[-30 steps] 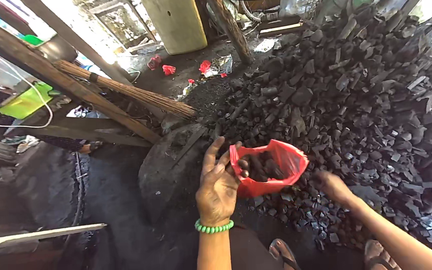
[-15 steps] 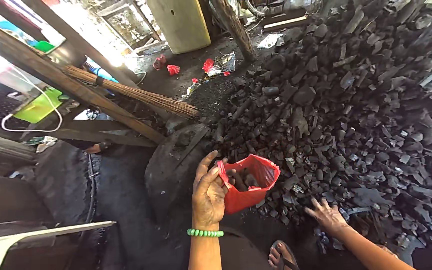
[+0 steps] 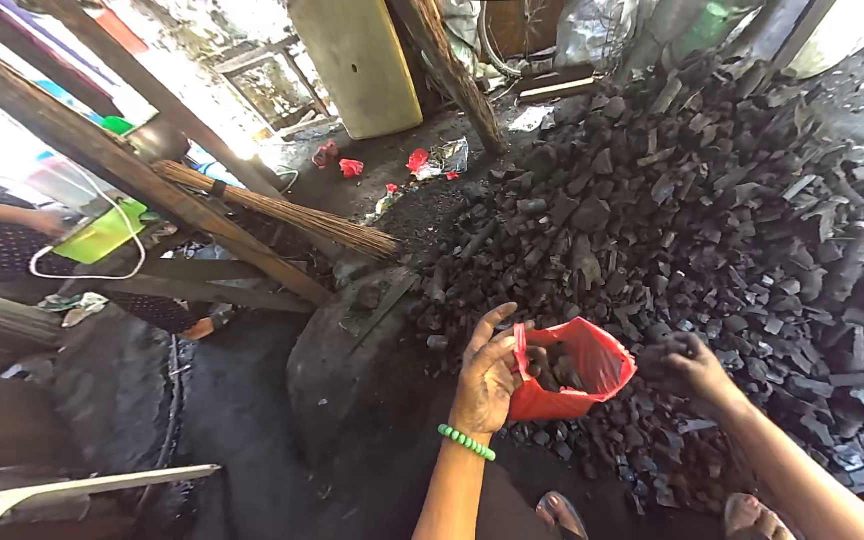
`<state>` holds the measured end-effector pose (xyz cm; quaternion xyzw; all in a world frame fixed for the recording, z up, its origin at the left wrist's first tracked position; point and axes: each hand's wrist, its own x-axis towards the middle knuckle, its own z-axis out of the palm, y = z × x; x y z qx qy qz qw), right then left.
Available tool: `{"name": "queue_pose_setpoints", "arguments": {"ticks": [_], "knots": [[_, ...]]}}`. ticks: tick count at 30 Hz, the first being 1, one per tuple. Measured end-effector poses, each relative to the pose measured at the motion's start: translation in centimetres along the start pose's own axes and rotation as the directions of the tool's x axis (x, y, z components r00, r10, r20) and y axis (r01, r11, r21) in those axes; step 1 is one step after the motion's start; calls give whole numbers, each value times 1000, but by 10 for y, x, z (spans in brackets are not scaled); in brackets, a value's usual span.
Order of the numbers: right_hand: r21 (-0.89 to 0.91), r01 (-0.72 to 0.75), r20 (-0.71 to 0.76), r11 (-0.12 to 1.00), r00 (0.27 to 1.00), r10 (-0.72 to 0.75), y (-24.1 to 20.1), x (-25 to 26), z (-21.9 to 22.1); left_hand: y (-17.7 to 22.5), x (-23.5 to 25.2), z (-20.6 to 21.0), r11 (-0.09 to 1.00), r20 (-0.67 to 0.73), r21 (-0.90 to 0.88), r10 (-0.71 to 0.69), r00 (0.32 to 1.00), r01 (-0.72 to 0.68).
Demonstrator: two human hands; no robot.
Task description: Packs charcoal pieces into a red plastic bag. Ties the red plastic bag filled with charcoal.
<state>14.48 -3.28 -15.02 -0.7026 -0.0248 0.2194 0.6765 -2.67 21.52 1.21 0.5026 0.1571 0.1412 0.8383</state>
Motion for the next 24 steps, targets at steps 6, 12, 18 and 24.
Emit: {"name": "queue_pose_setpoints", "arguments": {"ticks": [6,12,18,24], "knots": [[142,269,374,952,876,-304,-71,-17,41,-15,13,17,993,48,78,-95,994,91],[-298,510,368,807,842,-395,-63,-24,74,-26,19,19,934,-47,264,-236,971,240],[-660,531,170,532,795,-583,-40,-14,36,-24,18,13,904,-77,330,-262,962,272],[-596,777,779,202,620,-89,-11,-60,28,-19,13,21,775,-44,596,-230,972,210]]}}
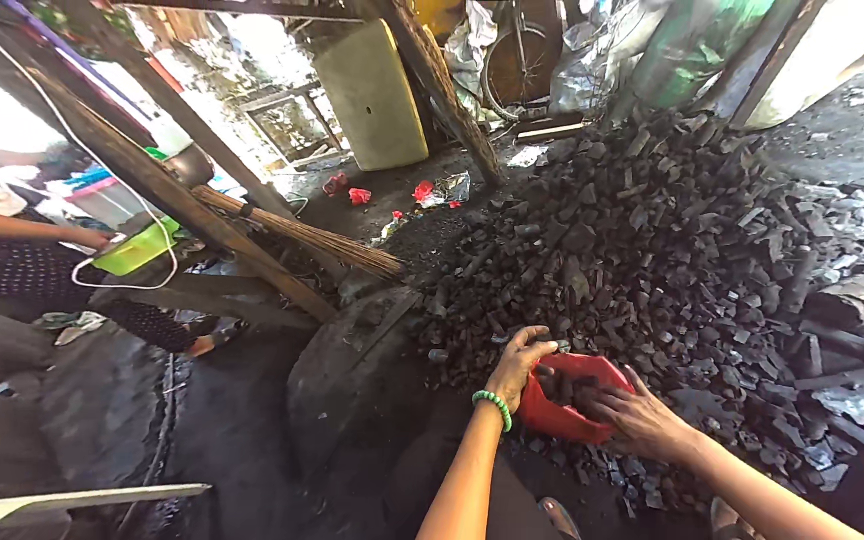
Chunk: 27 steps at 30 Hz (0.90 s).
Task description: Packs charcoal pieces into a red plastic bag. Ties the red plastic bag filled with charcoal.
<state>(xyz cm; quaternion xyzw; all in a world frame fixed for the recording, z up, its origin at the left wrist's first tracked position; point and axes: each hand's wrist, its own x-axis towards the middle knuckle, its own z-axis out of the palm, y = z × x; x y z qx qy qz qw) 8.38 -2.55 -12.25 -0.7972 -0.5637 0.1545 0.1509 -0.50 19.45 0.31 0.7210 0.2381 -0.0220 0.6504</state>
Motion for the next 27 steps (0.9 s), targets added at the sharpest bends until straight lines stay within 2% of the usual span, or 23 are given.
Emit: {"name": "queue_pose_setpoints", "arguments": {"ticks": [1,2,3,4,5,6,10,11,12,13,15,17,18,19,21,25,27], "knots": [[-16,-54,91,998,994,56,3,-4,-3,3,-4,2,976,-11,219,-3,1000,5],[-45,-109,131,993,985,114,6,-7,-8,4,-6,4,874,-28,486,-19,999,30],[-73,-135,128,988,981,143,8,-12,-16,4,-8,8,702,-58,707,-65,996,87],[-94,-121,87,988,988,129,7,-18,-24,1,-10,13,520,-81,842,-139,987,143],[-128,-80,34,988,996,85,6,-23,-31,-2,-13,19,371,-103,912,-208,973,176],[-166,-32,-17,986,999,29,4,-27,-38,-5,-15,23,268,-124,943,-263,957,196],[-275,45,-114,960,990,-79,-27,-33,-66,1,-27,30,54,-184,974,-390,902,222],[-274,51,-178,960,979,-102,-37,-32,-72,3,-29,31,61,-177,974,-399,900,218],[-241,48,-239,969,965,-107,-50,-31,-79,6,-30,30,122,-143,971,-390,910,205],[-182,49,-276,982,956,-98,-64,-30,-87,10,-31,29,234,-88,955,-366,927,183],[-67,95,-326,993,939,-112,-92,-29,-98,14,-35,27,547,31,829,-250,968,115],[-4,180,-419,984,893,-165,-111,-28,-104,12,-43,26,860,127,510,-76,989,0],[22,185,-454,983,877,-155,-117,-29,-110,12,-49,27,953,166,302,-35,986,-17],[60,155,-463,986,880,-110,-121,-30,-119,12,-55,27,992,201,127,-18,979,-8],[85,45,-449,995,893,-2,-118,-32,-143,10,-65,28,999,245,-54,13,969,1],[59,-54,-511,997,856,77,-81,-31,-157,-8,-83,42,982,319,-186,82,944,-23],[68,-98,-497,993,859,119,-65,-27,-154,-14,-90,55,974,340,-226,105,935,-27]]}}
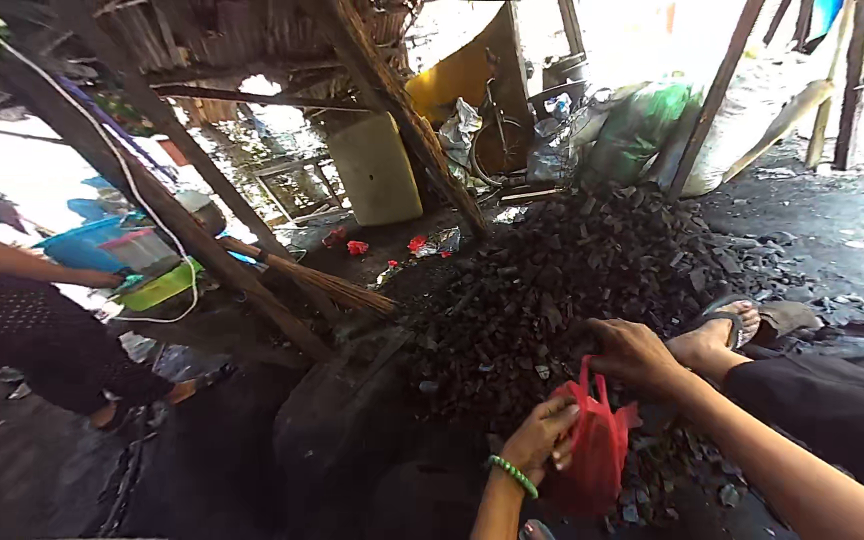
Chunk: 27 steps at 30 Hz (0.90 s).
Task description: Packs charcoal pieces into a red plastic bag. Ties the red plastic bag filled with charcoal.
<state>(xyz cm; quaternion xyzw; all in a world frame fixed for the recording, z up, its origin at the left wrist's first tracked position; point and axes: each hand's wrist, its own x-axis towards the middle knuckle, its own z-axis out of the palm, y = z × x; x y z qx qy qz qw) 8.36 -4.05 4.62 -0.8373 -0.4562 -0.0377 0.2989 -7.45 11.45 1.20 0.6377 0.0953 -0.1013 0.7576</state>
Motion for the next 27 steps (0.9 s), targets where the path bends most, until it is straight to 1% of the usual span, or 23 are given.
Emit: {"name": "queue_pose_setpoints", "arguments": {"ticks": [2,3,4,5,6,8,10,12,13,14,15,17,18,19,20,22,23,24,25,26,27], "knots": [[-7,-21,5,1000,1000,21,16,2,15,-6,1,9,991,-32,121,57,998,-53],[14,-46,4,999,999,46,23,3,24,-7,4,10,979,-62,187,92,994,-79],[66,-83,2,994,997,83,29,3,34,-10,7,9,972,-108,213,128,986,-103],[163,-141,8,976,990,142,32,1,43,-14,10,8,972,-174,183,178,969,-146],[295,-212,37,932,977,211,33,-2,52,-20,14,7,971,-253,127,229,940,-202],[559,-331,119,760,939,322,35,-12,70,-28,22,5,959,-361,21,270,893,-281],[736,-362,155,572,913,378,41,-27,90,-37,29,3,953,-368,-11,277,887,-303],[840,-345,196,418,912,360,49,-43,99,-45,36,3,960,-327,23,269,906,-277],[866,-322,199,382,924,328,52,-49,100,-47,40,5,963,-300,73,268,915,-258],[881,-288,183,376,939,291,57,-54,100,-48,43,7,960,-266,161,267,926,-230],[884,-262,175,386,953,246,60,-58,98,-48,47,9,937,-230,285,273,934,-204],[854,-287,228,433,956,183,67,-65,92,-49,53,12,824,-143,531,319,937,-199],[833,-325,275,447,945,175,70,-67,90,-52,56,15,738,-112,636,376,920,-224],[817,-365,313,446,931,188,73,-68,89,-56,59,17,629,-91,737,452,887,-245],[806,-403,333,434,915,229,75,-68,89,-61,62,19,496,-63,828,544,837,-260],[797,-459,326,393,874,361,72,-68,98,-77,71,19,193,36,947,729,683,-255],[796,-479,316,371,850,422,71,-68,107,-84,76,18,59,102,969,787,609,-239],[801,-491,314,342,832,457,74,-67,114,-91,81,17,-35,159,973,818,552,-228],[811,-498,327,306,820,470,78,-67,120,-95,85,17,-88,195,972,824,532,-220],[823,-501,349,270,819,455,83,-69,124,-97,85,18,-105,208,972,806,554,-212],[825,-505,368,255,821,436,86,-71,126,-98,83,21,-75,189,976,762,619,-205]]}}
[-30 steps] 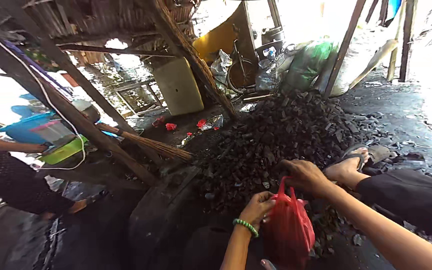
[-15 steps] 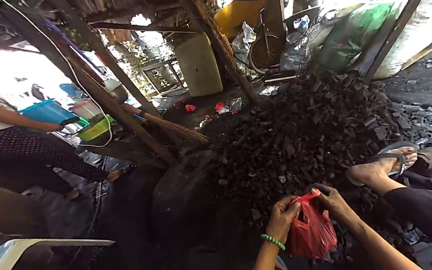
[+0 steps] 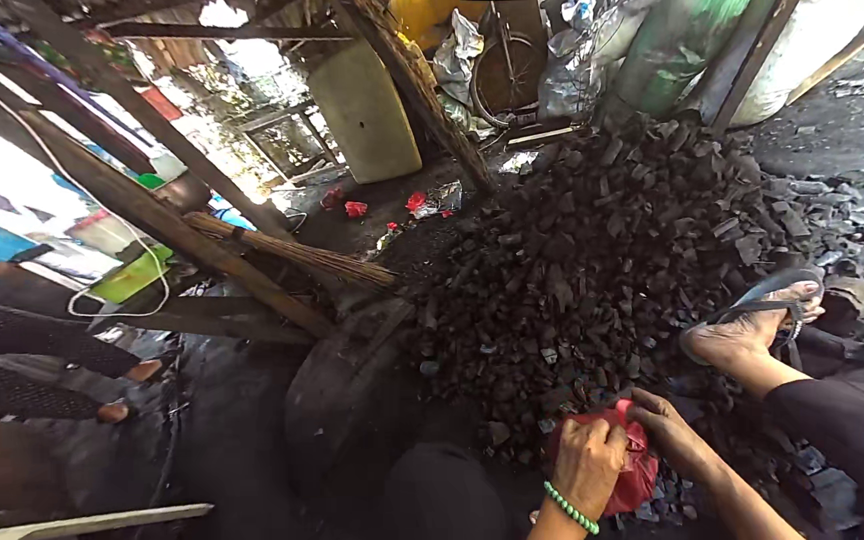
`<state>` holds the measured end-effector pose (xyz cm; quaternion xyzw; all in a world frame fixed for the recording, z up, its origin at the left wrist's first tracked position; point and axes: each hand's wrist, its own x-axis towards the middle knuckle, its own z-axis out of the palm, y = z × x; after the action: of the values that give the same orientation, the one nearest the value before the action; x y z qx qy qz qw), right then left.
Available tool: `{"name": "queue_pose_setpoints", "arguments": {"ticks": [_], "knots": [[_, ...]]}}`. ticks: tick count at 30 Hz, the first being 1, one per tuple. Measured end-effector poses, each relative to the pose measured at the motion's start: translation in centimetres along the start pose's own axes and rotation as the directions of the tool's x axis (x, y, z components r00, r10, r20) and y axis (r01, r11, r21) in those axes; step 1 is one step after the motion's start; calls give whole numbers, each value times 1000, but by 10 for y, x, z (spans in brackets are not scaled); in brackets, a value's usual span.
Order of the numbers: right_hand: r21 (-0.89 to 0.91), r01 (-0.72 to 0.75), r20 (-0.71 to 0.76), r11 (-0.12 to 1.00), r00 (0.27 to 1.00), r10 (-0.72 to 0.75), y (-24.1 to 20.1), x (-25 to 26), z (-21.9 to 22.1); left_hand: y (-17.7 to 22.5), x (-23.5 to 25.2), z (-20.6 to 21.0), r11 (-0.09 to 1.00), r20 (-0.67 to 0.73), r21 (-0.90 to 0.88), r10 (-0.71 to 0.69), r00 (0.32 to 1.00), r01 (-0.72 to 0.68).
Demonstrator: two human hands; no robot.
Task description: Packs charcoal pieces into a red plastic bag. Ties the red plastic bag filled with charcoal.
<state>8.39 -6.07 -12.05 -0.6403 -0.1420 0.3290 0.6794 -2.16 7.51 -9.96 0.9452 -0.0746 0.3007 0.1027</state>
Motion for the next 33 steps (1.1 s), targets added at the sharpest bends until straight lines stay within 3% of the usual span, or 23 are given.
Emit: {"name": "queue_pose_setpoints", "arguments": {"ticks": [1,2,3,5,7,8,10,11,13,15,16,21,24,28,30,33], "knots": [[-10,-1,20,1000,1000,1,2,0,-2,5,0,-5,996,120,-50,-69,990,75],[-48,1,29,999,1000,0,1,-1,-2,10,3,-13,967,302,-133,-168,938,216],[-97,1,28,995,1000,1,0,-3,-1,15,10,-25,881,519,-225,-252,817,415],[-190,17,-15,982,1000,-20,-2,-5,3,13,25,-37,574,795,-297,-293,531,763],[-283,86,-100,955,988,-119,0,-8,14,15,24,-36,136,860,-379,-315,403,915],[-330,140,-152,933,968,-199,2,-9,22,18,24,-36,-114,872,-414,-333,358,903],[-396,229,-225,889,915,-336,3,-10,37,25,29,-37,-543,911,-394,-338,237,741],[-392,246,-234,886,905,-354,0,-10,42,28,31,-40,-678,928,-363,-329,177,639],[-280,275,-229,920,911,-342,-2,-5,42,29,32,-40,-800,938,-340,-325,121,495],[-98,347,-161,933,919,-359,4,-3,33,26,28,-37,-799,921,-382,-371,119,463],[-100,377,-119,921,914,-387,4,-7,28,24,29,-37,-769,901,-420,-415,124,482],[-618,444,-61,649,795,-603,10,-34,22,18,24,-48,-431,806,-521,-533,258,737],[-636,466,-70,616,759,-647,13,-26,27,22,20,-55,-233,751,-541,-566,340,808],[-644,588,69,490,682,-728,2,-15,40,14,16,-68,-70,720,-550,-544,430,832],[-563,575,68,594,749,-659,-1,-14,42,13,14,-72,-122,723,-562,-553,415,818],[-306,342,-22,889,931,-365,-13,-22,35,13,12,-73,-299,750,-561,-579,320,772]]}}
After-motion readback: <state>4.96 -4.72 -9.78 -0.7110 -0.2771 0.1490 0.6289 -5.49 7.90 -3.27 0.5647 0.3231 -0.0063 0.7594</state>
